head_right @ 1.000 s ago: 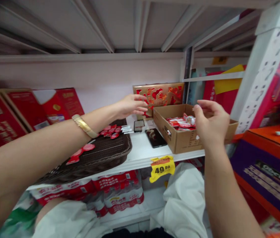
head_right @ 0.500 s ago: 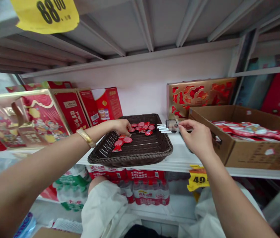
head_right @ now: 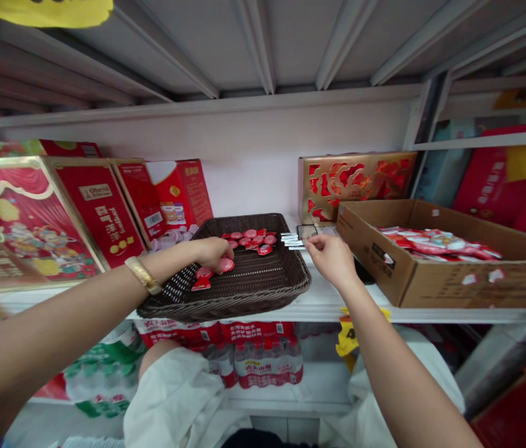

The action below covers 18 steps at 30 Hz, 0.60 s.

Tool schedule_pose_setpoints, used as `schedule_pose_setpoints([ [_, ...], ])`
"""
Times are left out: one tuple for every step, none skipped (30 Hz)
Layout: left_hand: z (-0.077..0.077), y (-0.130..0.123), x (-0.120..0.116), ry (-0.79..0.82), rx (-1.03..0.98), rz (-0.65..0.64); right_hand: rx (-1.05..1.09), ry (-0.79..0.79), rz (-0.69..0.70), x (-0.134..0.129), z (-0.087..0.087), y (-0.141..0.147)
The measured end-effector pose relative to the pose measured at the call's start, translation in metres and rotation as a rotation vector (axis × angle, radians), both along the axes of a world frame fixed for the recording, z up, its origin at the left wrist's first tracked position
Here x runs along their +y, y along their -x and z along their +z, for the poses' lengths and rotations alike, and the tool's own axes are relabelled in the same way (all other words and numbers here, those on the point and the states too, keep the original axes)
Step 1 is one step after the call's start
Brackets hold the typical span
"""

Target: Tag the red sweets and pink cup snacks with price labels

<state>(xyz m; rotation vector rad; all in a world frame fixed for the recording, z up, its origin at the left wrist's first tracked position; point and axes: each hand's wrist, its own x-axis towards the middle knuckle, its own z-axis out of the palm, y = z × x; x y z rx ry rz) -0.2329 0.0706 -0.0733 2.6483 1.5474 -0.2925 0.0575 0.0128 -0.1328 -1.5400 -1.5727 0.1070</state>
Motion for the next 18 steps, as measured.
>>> schedule_pose_setpoints([
  [0.000, 0.000, 0.000, -0.026, 0.018, 0.005, 0.029, -0.006, 0.014, 0.002, -0.002, 0.000],
  [0.001, 0.001, 0.000, -0.056, 0.036, 0.010, 0.065, -0.012, 0.030, 0.003, -0.003, 0.000],
  [0.002, 0.001, 0.000, -0.085, 0.034, 0.005, 0.105, -0.018, 0.043, 0.005, -0.005, 0.000],
  [0.003, 0.001, 0.000, -0.107, 0.005, -0.008, 0.143, -0.025, 0.052, 0.006, -0.006, 0.000],
  [0.004, 0.001, 0.001, -0.116, -0.043, -0.022, 0.176, -0.032, 0.058, 0.007, -0.007, 0.000],
  [0.006, 0.001, 0.001, -0.109, -0.104, -0.034, 0.205, -0.042, 0.062, 0.008, -0.008, 0.001],
  [0.007, 0.000, 0.001, -0.085, -0.177, -0.042, 0.233, -0.052, 0.069, 0.009, -0.009, 0.001],
  [0.009, -0.002, 0.000, -0.049, -0.264, -0.046, 0.262, -0.064, 0.081, 0.009, -0.009, 0.003],
  [0.011, -0.005, -0.001, -0.004, -0.367, -0.042, 0.294, -0.075, 0.100, 0.008, -0.008, 0.004],
  [0.013, -0.009, -0.004, 0.049, -0.480, -0.033, 0.331, -0.087, 0.123, 0.007, -0.007, 0.006],
  [0.015, -0.013, -0.007, 0.111, -0.595, -0.022, 0.372, -0.103, 0.147, 0.004, -0.006, 0.008],
  [0.017, -0.019, -0.011, 0.177, -0.706, -0.010, 0.416, -0.128, 0.166, -0.001, -0.004, 0.009],
  [0.019, -0.026, -0.016, 0.241, -0.806, -0.001, 0.461, -0.161, 0.179, -0.006, -0.001, 0.011],
  [0.021, -0.034, -0.021, 0.297, -0.889, 0.002, 0.510, -0.203, 0.185, -0.013, 0.001, 0.012],
  [0.023, -0.042, -0.027, 0.342, -0.961, 0.001, 0.562, -0.252, 0.188, -0.021, 0.004, 0.012],
  [0.025, -0.051, -0.033, 0.386, -1.022, -0.001, 0.617, -0.306, 0.186, -0.029, 0.007, 0.012],
  [0.027, -0.061, -0.038, 0.436, -1.075, 0.003, 0.670, -0.360, 0.182, -0.037, 0.010, 0.011],
  [0.029, -0.070, -0.044, 0.492, -1.124, 0.017, 0.721, -0.410, 0.178, -0.045, 0.012, 0.010],
])
